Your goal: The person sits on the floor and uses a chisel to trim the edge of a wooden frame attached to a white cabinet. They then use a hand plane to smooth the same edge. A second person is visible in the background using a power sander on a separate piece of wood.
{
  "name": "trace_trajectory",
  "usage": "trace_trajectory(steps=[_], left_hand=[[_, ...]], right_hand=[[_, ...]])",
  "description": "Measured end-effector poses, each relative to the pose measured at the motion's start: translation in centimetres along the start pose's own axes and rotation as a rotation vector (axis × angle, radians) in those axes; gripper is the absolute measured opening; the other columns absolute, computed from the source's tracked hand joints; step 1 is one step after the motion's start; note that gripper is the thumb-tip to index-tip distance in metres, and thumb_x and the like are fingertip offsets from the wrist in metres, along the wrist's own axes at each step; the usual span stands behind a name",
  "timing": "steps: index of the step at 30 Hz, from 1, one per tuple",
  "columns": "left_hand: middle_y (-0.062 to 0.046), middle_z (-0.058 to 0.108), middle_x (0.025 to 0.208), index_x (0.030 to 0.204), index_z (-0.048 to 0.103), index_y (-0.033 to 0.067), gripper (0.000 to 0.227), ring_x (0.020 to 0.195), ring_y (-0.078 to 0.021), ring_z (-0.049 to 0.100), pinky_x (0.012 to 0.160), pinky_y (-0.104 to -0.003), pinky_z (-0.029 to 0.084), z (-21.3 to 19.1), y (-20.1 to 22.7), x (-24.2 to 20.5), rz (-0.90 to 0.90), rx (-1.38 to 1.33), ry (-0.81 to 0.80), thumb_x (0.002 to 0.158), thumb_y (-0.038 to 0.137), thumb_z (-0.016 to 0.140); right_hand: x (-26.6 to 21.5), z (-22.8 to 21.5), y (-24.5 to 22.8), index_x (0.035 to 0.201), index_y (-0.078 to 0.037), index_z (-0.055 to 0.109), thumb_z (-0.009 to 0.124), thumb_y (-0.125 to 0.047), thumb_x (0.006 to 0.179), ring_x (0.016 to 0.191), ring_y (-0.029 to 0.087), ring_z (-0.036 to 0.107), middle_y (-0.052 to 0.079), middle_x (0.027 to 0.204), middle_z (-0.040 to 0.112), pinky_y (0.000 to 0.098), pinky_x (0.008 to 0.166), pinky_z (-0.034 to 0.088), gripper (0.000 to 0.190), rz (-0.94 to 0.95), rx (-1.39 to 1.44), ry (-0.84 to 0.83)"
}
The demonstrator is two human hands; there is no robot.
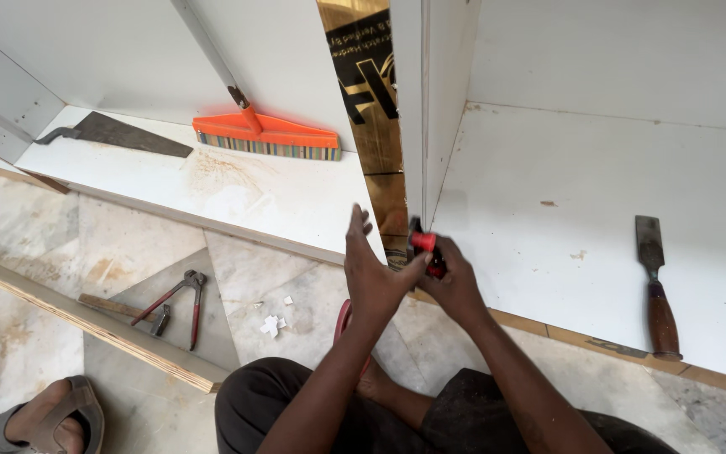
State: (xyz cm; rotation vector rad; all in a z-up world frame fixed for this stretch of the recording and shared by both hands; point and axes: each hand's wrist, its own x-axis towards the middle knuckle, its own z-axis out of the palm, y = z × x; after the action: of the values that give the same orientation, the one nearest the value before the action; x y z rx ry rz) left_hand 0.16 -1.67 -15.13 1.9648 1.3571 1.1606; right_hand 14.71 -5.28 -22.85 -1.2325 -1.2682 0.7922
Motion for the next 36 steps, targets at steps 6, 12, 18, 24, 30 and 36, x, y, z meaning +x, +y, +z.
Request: trace_trajectory(steps=[6,12,18,24,30,36], left_hand=[[-0.029,0.040,0.152,0.154,0.023,-0.0065,0.120,0.139,-0.0409,0.047,0.112,-0.049,0.043,2.2,-3.5,-1.5,0.008,0.073,-0.037,0.067,0.035,0.094],[-0.028,0.039,0.154,0.155,0.023,-0.0057,0.119,0.140,-0.0412,0.046,0.112,-0.051,0.041,-1.1,0.3,1.1,0.165,0.048,0.055,0.064,0.031,0.092],[-0.022,0.029,0.160,0.160,0.015,0.0014,0.117,0.148,-0.0346,0.037,0.126,-0.045,0.038,-7.0,8.9,9.0,0.591,-0.059,0.281,0.081,0.033,0.094],[-0.019,0.039,0.153,0.155,0.021,0.0014,0.107,0.145,-0.0336,0.044,0.123,-0.045,0.039,-9.1,12.2,11.3,0.488,-0.056,0.216,0.085,0.035,0.094],[-0.030,0.028,0.161,0.158,0.014,-0.0066,0.121,0.149,-0.0442,0.035,0.121,-0.051,0.034,-2.7,3.7,3.7,0.295,0.032,0.082,0.072,0.029,0.091],[-0.029,0.034,0.156,0.157,0.018,-0.0069,0.118,0.144,-0.0435,0.040,0.116,-0.052,0.039,2.1,-2.9,-1.5,-0.015,0.028,-0.042,0.068,0.027,0.088]], right_hand=[[-1.9,1.3,4.9,0.138,-0.006,0.053,0.082,-0.005,0.080,0.112,0.019,0.065,0.009,0.123,0.062,0.0347,0.094,0.058,0.065,0.138,-0.010,-0.012],[-0.3,1.5,-0.7,0.136,-0.006,0.055,0.080,-0.004,0.082,0.103,0.015,0.065,0.007,0.118,0.064,0.0308,0.085,0.057,0.059,0.024,-0.021,0.065],[6.1,-2.3,-14.0,0.137,-0.003,0.057,0.084,-0.004,0.089,0.104,0.014,0.066,0.006,0.117,0.064,0.0297,0.090,0.056,0.055,-0.355,-0.334,0.184],[7.6,-4.5,-19.7,0.149,-0.005,0.048,0.086,-0.005,0.097,0.112,0.013,0.064,0.005,0.132,0.060,0.0293,0.098,0.060,0.064,-0.444,-0.124,0.041],[1.5,-0.2,-5.6,0.143,-0.006,0.050,0.080,-0.001,0.085,0.115,0.015,0.063,0.006,0.126,0.062,0.0310,0.097,0.055,0.065,-0.067,-0.003,0.020],[-2.5,1.7,4.8,0.136,-0.007,0.054,0.080,0.001,0.081,0.110,0.015,0.065,0.006,0.120,0.062,0.0311,0.092,0.057,0.061,0.211,0.039,-0.027]])
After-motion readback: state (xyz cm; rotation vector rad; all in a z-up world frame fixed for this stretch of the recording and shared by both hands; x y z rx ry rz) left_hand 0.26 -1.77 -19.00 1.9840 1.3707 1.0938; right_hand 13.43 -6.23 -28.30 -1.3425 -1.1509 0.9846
